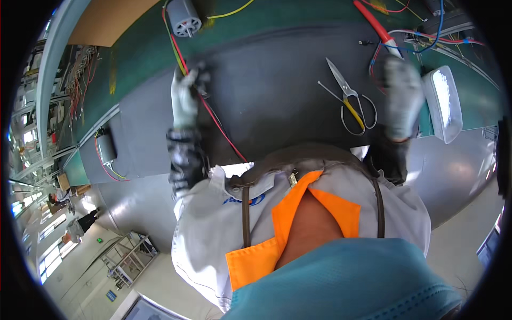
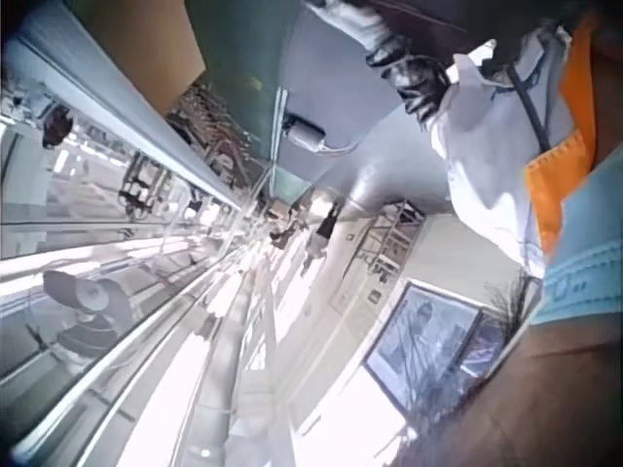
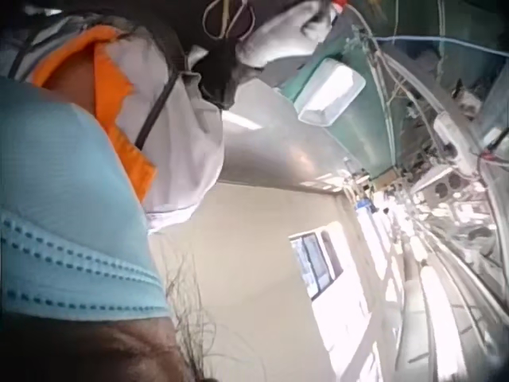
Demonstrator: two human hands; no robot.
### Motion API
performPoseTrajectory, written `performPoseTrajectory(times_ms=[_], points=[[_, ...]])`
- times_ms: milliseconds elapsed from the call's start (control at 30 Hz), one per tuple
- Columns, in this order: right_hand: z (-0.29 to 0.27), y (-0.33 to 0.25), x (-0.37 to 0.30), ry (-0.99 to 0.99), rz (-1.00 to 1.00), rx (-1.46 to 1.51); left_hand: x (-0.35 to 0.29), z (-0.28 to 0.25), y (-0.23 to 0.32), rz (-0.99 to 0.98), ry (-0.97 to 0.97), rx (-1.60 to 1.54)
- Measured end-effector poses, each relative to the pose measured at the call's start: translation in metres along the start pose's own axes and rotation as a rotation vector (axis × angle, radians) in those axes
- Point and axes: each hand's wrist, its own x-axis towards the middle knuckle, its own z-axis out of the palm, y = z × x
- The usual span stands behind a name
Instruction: Connecting wires to cylindrical electronic components on a conveyor belt.
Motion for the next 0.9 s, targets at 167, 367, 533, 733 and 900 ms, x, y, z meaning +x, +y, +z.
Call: performPoseTrajectory(times_ms=[167, 367, 533, 733, 900], points=[[-0.049, 0.02, 0.054, 0.038, 0.336, 0.28, -0.133, -0.009, -0.02, -0.193, 0.021, -0.024], [0.028, -0.05, 0.012, -0.988, 0.419, 0.224, -0.231, -0.019, -0.053, -0.392, -0.139, -0.131], [0.104, -0.006, -0.052, -1.24, -0.797, 0.372, -0.229, 0.002, -0.071, -0.477, -0.281, -0.246], [0.053, -0.063, -0.059, -1.065, -0.126, 0.447, -0.15, 0.08, -0.024, -0.092, -0.336, -0.23], [0.041, -0.07, -0.064, -0.668, 0.122, 0.448, -0.114, 0.133, -0.033, -0.112, -0.364, -0.54]])
